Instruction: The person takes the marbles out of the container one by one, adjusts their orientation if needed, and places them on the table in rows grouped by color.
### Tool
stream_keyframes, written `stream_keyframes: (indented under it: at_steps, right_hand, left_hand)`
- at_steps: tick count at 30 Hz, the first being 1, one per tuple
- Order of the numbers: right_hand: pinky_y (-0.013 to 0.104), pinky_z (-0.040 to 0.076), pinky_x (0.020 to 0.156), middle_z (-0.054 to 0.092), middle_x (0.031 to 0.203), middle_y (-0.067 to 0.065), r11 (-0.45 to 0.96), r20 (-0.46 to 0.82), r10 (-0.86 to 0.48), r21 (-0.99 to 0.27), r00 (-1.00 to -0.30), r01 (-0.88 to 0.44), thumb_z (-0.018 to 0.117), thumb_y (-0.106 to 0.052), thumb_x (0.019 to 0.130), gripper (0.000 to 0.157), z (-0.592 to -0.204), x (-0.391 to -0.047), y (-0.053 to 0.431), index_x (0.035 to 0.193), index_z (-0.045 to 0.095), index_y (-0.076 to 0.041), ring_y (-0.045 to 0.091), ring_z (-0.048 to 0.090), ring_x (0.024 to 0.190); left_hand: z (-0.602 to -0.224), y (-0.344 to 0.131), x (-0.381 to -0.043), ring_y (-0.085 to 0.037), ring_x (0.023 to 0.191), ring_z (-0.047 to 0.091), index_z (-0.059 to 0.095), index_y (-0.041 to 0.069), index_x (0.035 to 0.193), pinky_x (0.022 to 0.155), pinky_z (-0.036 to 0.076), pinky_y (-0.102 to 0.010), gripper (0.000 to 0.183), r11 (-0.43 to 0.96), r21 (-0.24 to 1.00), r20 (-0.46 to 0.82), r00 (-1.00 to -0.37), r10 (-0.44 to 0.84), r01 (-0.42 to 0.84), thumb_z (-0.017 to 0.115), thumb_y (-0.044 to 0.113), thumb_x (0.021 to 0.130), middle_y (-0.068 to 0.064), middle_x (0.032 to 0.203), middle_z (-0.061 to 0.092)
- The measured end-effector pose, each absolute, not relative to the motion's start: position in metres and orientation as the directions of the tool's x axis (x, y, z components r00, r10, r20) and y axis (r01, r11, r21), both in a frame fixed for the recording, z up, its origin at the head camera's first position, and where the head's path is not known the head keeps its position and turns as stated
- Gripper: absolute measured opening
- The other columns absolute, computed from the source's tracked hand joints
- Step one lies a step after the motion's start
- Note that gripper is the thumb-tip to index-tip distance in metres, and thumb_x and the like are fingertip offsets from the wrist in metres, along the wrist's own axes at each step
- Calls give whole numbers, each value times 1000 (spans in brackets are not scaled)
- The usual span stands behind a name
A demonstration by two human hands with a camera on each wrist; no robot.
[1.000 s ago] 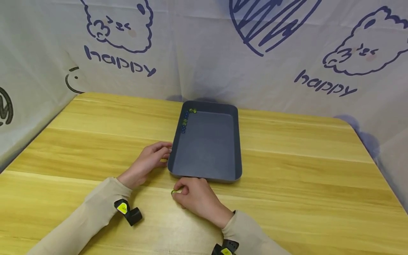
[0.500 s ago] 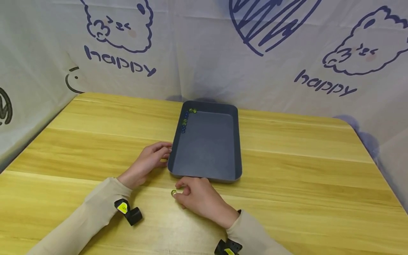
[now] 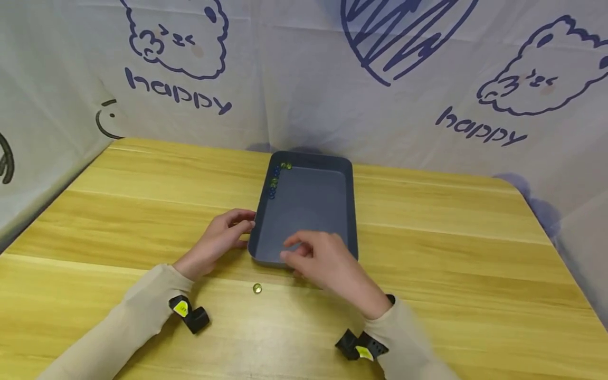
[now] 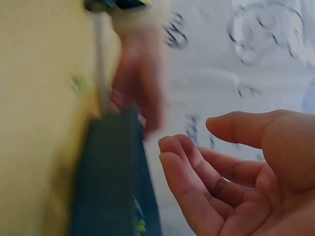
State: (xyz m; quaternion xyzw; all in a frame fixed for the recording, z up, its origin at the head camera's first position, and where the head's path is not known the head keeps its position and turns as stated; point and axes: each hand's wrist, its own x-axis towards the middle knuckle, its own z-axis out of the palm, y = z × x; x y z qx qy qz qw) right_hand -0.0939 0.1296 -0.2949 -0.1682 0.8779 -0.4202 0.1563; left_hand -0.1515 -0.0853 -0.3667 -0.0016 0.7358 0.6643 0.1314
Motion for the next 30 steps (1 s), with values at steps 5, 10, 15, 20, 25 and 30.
stream_keyframes:
  at_steps: [5,10,15,20,25,30]
  right_hand:
    - [37,54,72,63,88,10,573,-153,-340,-816,-928,-76,57,-24,90,27,-278,-131,145,112,59,-8,24,62,81]
    - [35,51,80,61,102,11,588,-139,-317,-805,-938,-79,57,-27,90,31,-268,-176,151,114,58,-8,24,59,92]
    - [35,50,82,61,107,11,597,-104,-320,-794,-942,-115,57,-26,90,33,-270,-211,142,116,59,-7,21,59,92]
    - [40,48,85,59,109,16,584,-101,-345,-801,-933,-129,57,-21,90,32,-286,-237,128,116,59,-3,29,58,95]
    - [38,50,81,61,106,15,619,-115,-322,-777,-940,-117,57,-18,90,28,-311,-257,111,112,61,-2,29,58,93]
    - [31,51,75,61,107,10,633,-124,-306,-767,-944,-104,60,-15,88,23,-332,-268,99,107,65,-3,23,60,89]
  left_hand:
    - [-369,-92,-156,-26,98,55,48,-3,123,78,52,-31,35,68,978,-208,-963,174,-199,51,13,92,-17,114,52]
    - [-367,-95,-158,-24,97,54,50,-2,121,79,52,-31,34,46,977,-212,-956,204,-207,53,12,91,-17,112,52]
    - [-367,-94,-157,-22,92,56,52,-3,119,76,53,-31,32,51,982,-188,-959,213,-182,53,9,90,-16,108,54]
    - [-368,-92,-156,-22,89,58,54,-4,116,73,54,-32,29,74,986,-160,-965,208,-148,53,7,90,-17,105,56]
    - [-368,-90,-154,-23,93,58,55,-5,115,74,53,-32,30,113,986,-144,-968,205,-123,55,9,89,-16,106,58]
    - [-367,-90,-154,-22,93,58,55,-3,116,73,53,-32,30,140,980,-170,-966,198,-144,56,10,88,-14,106,59]
